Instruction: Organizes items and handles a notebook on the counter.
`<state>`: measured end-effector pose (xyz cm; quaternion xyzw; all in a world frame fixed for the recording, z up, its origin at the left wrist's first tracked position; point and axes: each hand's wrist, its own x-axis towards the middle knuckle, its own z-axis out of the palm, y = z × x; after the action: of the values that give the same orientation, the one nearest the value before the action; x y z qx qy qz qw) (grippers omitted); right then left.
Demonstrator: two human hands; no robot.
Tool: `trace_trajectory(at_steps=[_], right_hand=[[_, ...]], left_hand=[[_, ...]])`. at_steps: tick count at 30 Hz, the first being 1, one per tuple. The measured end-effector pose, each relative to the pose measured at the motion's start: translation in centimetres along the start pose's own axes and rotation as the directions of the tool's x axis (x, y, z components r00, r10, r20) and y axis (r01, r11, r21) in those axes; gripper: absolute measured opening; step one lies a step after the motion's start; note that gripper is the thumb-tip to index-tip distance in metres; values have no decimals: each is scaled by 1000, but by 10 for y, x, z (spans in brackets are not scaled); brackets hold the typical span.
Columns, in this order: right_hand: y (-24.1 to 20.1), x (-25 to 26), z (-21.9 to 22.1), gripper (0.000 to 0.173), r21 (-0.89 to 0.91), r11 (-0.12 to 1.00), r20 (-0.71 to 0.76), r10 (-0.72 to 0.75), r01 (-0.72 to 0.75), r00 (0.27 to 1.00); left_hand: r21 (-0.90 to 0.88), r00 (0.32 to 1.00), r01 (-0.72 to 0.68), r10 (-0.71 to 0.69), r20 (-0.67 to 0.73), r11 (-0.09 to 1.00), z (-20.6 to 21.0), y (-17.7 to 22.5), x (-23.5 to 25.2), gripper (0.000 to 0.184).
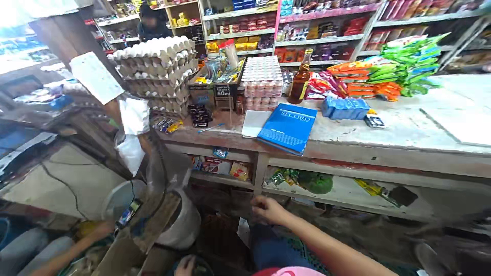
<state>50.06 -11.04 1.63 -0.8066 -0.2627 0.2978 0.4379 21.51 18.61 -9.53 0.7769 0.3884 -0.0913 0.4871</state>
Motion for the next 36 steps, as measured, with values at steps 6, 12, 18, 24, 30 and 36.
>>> trace_trajectory(at_steps=[6, 12, 18, 24, 30, 36], right_hand=[[-30, 54, -48, 35, 23, 995, 45, -100, 99, 994], [-52, 71, -113, 32, 207, 977, 72, -60, 44, 996], [-68, 61, -157, 31, 241, 970, 150, -69, 31, 986], [-71, 39, -169, 33, 278, 957, 194, -145, 88, 970], [-67, 25, -187, 30, 210, 974, -1, -91, 89, 996], [-86, 41, -186, 29, 252, 964, -105, -65, 90, 992]], left_hand=[[-101, 650, -648, 617, 443, 755, 36, 256, 30, 34], [-53, 669, -680, 650, 360, 731, 20, 398, 52, 63], [319, 747, -580, 645, -157, 749, -60, 478, 122, 64], [19, 834, -314, 286, -472, 949, -101, 506, 202, 96], [14, 850, -148, 134, -509, 989, -97, 526, 261, 92], [14, 807, -327, 287, -516, 945, -94, 511, 279, 75]])
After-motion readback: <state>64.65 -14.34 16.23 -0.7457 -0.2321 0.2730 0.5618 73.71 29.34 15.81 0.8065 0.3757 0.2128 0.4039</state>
